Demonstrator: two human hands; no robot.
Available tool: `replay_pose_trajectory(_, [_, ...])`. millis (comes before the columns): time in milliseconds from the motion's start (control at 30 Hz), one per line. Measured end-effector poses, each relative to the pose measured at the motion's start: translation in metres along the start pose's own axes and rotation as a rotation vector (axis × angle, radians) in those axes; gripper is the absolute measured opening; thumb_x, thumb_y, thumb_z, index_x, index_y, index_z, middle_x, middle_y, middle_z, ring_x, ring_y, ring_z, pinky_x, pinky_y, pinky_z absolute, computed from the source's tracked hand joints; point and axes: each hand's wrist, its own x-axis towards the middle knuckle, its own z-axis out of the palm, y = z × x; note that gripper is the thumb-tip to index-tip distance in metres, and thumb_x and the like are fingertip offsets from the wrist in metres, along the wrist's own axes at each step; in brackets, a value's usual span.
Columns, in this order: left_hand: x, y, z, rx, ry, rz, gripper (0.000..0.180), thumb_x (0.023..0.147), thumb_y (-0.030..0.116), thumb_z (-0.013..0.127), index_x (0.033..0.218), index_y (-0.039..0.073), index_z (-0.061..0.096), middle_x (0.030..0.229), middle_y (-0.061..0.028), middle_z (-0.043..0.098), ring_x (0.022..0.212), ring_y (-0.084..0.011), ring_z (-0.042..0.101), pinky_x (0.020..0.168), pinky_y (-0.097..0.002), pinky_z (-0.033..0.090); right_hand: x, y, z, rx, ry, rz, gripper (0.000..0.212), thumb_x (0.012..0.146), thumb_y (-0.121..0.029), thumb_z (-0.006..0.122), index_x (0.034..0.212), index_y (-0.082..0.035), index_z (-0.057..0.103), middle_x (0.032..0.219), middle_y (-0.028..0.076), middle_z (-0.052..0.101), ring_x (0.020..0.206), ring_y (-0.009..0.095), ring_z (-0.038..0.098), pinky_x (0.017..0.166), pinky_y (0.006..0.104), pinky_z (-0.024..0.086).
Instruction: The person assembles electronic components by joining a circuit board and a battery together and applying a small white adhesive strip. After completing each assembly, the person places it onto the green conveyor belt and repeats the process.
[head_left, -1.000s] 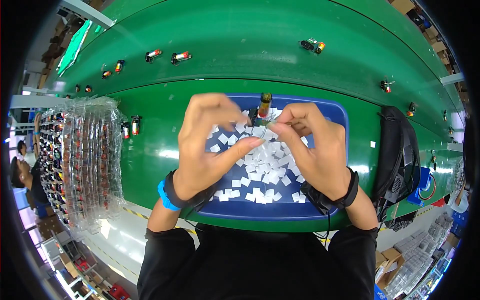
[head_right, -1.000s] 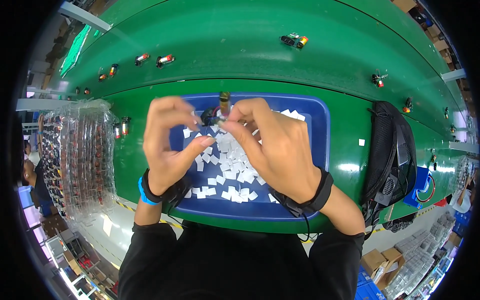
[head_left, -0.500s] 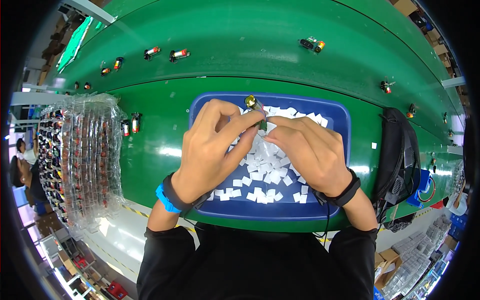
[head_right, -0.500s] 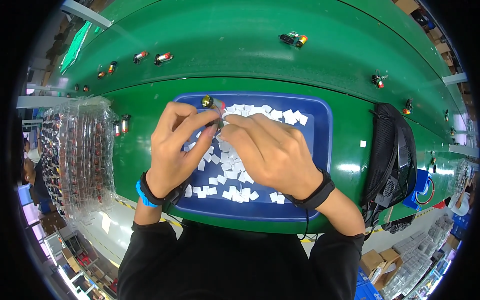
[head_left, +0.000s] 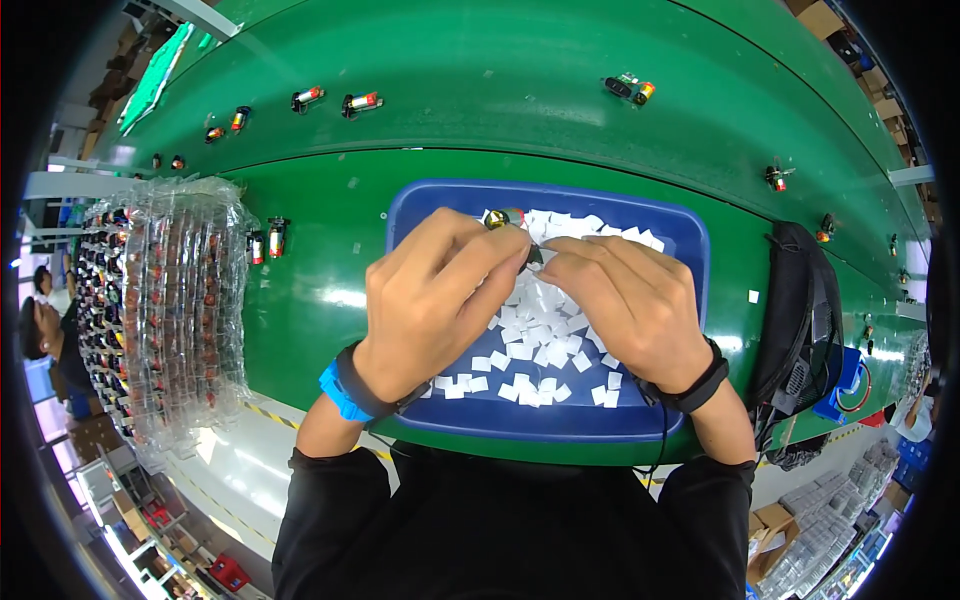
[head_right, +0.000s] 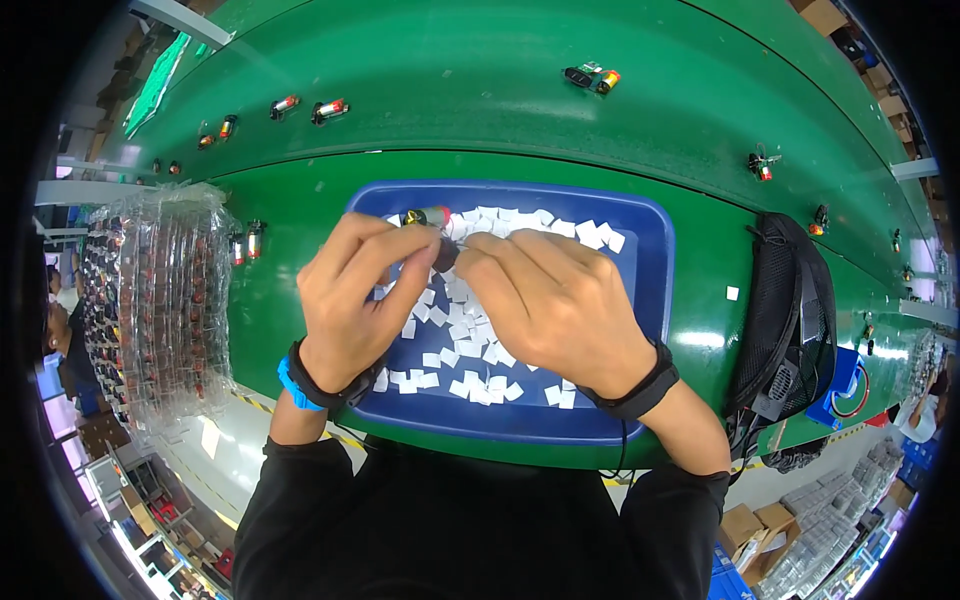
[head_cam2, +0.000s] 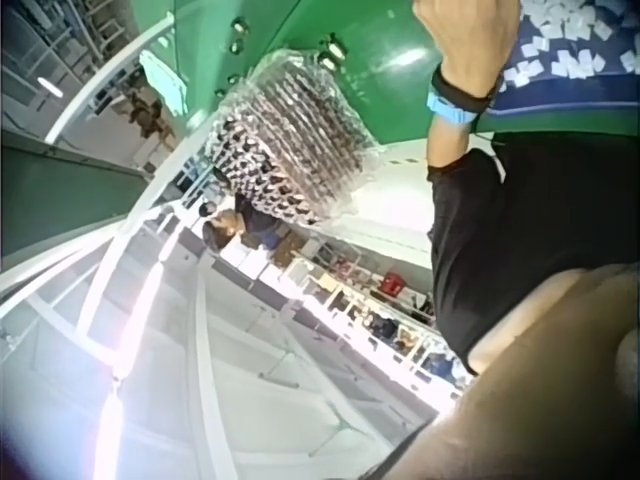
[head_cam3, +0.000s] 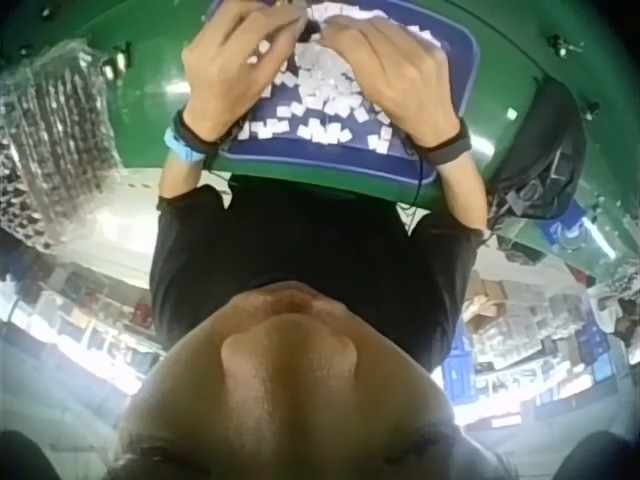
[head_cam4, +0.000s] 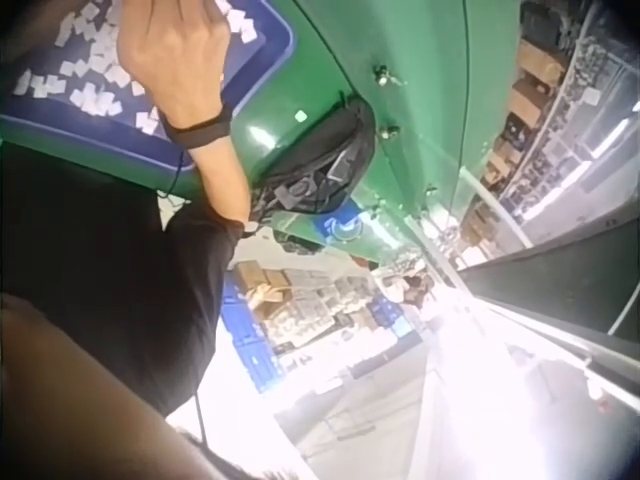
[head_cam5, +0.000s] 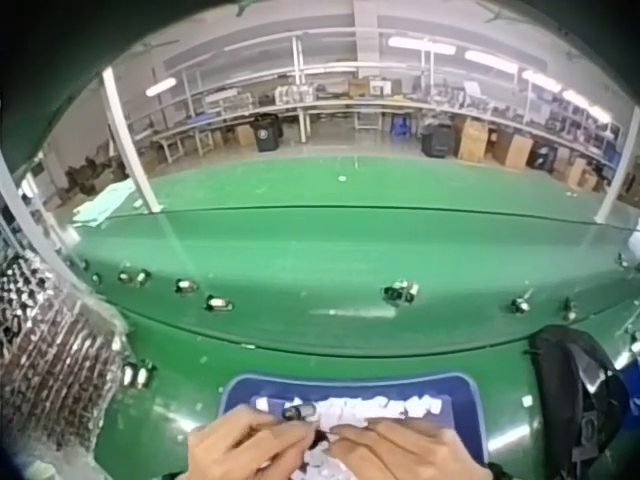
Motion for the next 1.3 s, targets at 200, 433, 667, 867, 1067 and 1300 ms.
replay_pose_trajectory(200, [0.0,-0.001,-0.003,-0.047,-0.02,-0.032,0.031,0.075,0.001,0.08,0.103,0.01,0.074,0.074,-0.0026,0.06,0.057,-0.0172,0.059,0.049,-0.0302,0.045,-0.001,0.0,0.001,0.043,0.033,0.103,0.019,0.076,-0.004,0.077,0.089,-0.002,0.063,0.084,0.007,0.071,0.065,0.022,0.067,0.056,0.0306,0.053])
replay_pose_trajectory(433, [-0.002,-0.005,0.0,-0.028,-0.024,0.063,0.031,0.076,0.002,0.081,0.106,0.009,0.076,0.071,-0.0019,0.059,0.056,-0.0153,0.058,0.047,-0.0296,0.043,-0.002,-0.004,0.0,0.033,0.019,0.163,0.021,0.078,-0.005,0.081,0.089,-0.002,0.063,0.082,0.006,0.072,0.065,0.022,0.068,0.056,0.03,0.053])
replay_pose_trajectory(667, [-0.002,-0.002,0.002,0.022,-0.012,-0.012,0.03,0.076,0.001,0.081,0.105,0.008,0.077,0.066,-0.0029,0.057,0.052,-0.0153,0.055,0.046,-0.0303,0.041,-0.001,-0.006,0.0,0.041,0.03,0.149,0.021,0.078,-0.007,0.081,0.089,-0.003,0.063,0.081,0.006,0.071,0.063,0.022,0.067,0.054,0.0295,0.052])
replay_pose_trajectory(867, [-0.001,-0.005,-0.001,-0.03,-0.055,0.052,0.029,0.077,0.001,0.08,0.105,0.007,0.077,0.062,-0.0038,0.057,0.05,-0.0158,0.055,0.046,-0.0305,0.041,-0.001,-0.007,0.001,0.03,0.042,0.158,0.022,0.077,-0.008,0.082,0.089,-0.003,0.064,0.08,0.006,0.071,0.062,0.022,0.067,0.053,0.0296,0.051])
replay_pose_trajectory(1067, [-0.004,-0.001,0.006,-0.028,-0.015,-0.026,0.03,0.078,0.0,0.079,0.106,0.007,0.077,0.06,-0.0041,0.058,0.05,-0.016,0.055,0.046,-0.0297,0.041,-0.004,-0.008,0.001,0.02,0.025,0.165,0.021,0.078,-0.008,0.081,0.088,-0.003,0.064,0.08,0.005,0.071,0.061,0.021,0.066,0.052,0.0303,0.051])
replay_pose_trajectory(1300, [-0.003,-0.001,0.006,0.007,-0.059,-0.002,0.029,0.08,0.001,0.078,0.108,0.007,0.077,0.061,-0.0043,0.06,0.05,-0.0165,0.055,0.046,-0.029,0.041,-0.004,-0.007,0.003,0.023,0.055,0.152,0.018,0.081,-0.011,0.079,0.089,-0.002,0.065,0.082,0.006,0.07,0.062,0.021,0.066,0.052,0.0311,0.051])
